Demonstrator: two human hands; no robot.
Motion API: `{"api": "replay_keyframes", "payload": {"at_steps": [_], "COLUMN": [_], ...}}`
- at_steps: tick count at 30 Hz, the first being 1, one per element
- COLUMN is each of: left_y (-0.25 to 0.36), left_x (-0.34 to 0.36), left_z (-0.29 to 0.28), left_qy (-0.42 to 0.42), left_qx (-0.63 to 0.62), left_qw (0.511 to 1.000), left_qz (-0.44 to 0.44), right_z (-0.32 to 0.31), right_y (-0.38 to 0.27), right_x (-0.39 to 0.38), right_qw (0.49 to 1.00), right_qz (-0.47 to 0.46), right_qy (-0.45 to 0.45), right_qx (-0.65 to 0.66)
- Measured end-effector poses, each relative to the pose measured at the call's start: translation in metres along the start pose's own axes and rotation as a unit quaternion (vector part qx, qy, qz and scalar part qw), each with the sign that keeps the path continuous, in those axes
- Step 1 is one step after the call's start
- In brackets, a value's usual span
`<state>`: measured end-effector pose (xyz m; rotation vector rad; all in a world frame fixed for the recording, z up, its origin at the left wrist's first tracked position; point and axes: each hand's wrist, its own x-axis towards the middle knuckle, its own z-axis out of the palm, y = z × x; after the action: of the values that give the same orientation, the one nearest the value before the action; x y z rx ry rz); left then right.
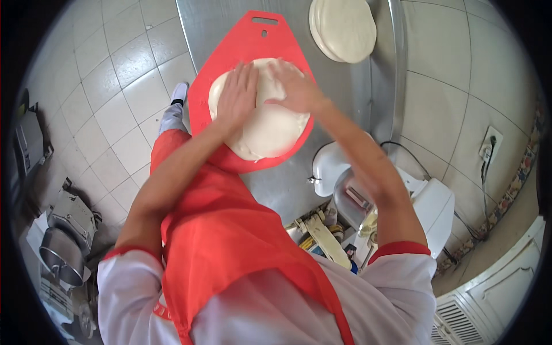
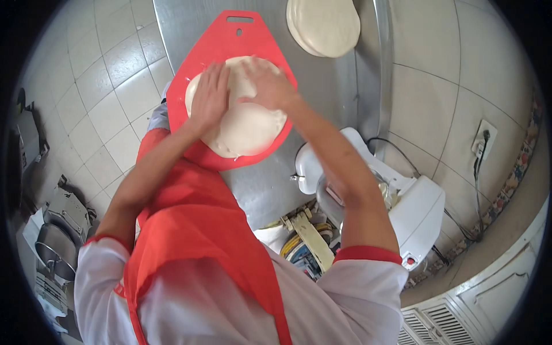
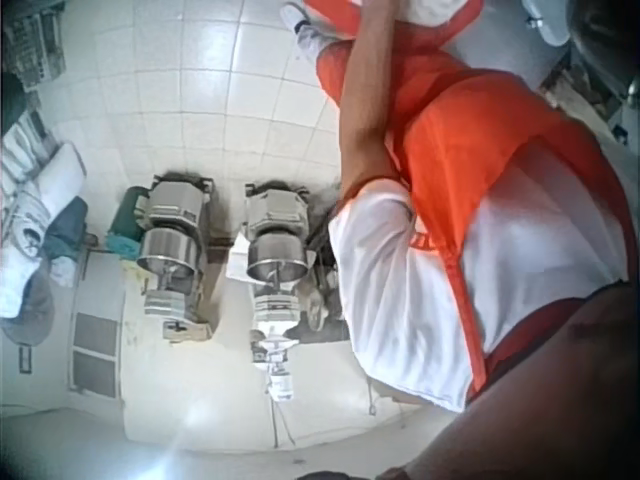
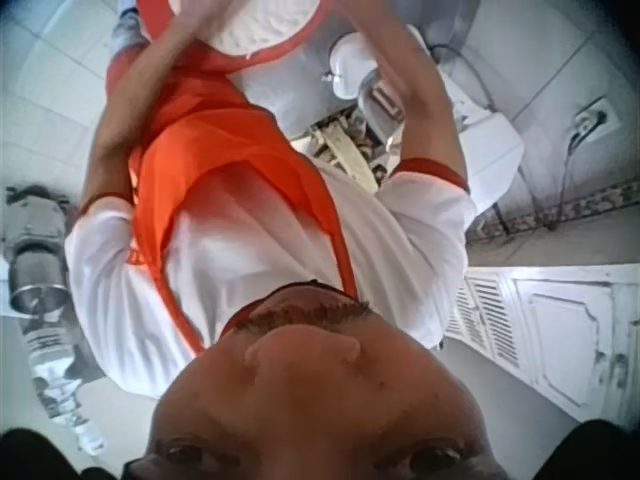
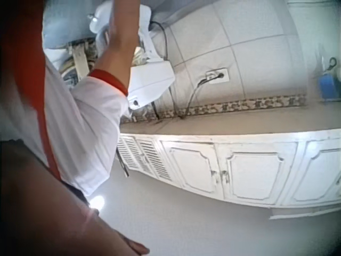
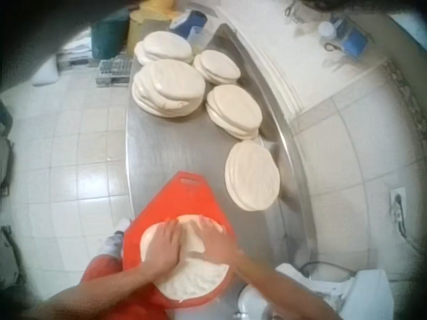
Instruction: The person uses a dough divider to portion dough, cleans the machine with pliers and a cloth, and repeatedly places large dough discs onto a red tray to press and spread them with their hands.
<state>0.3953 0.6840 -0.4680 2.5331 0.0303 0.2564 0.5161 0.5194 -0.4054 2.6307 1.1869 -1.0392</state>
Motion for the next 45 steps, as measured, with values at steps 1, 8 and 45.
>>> {"api": "replay_keyframes", "payload": {"at_steps": [1, 8, 45], "left_y": [0.01, -0.047, -0.093], "left_x": [-0.018, 0.001, 0.122], "left_z": [-0.018, -0.028, -0.045], "left_qy": [-0.099, -0.192, -0.336], "left_qx": [-0.04, 0.099, -0.07], "left_qw": [0.994, 0.964, 0.935], "left_qz": [0.004, 0.154, -0.09], "right_z": [0.026, 0.146, 0.017], "right_y": [-0.017, -0.025, -0.093], "right_x": [-0.003, -0.028, 0.051], "right_qw": [0.999, 0.937, 0.962], "right_qz": [0.012, 0.211, 0.267], "right_qy": [-0.011, 0.277, 0.012], "right_qx": [-0.051, 0.004, 0.058]}}
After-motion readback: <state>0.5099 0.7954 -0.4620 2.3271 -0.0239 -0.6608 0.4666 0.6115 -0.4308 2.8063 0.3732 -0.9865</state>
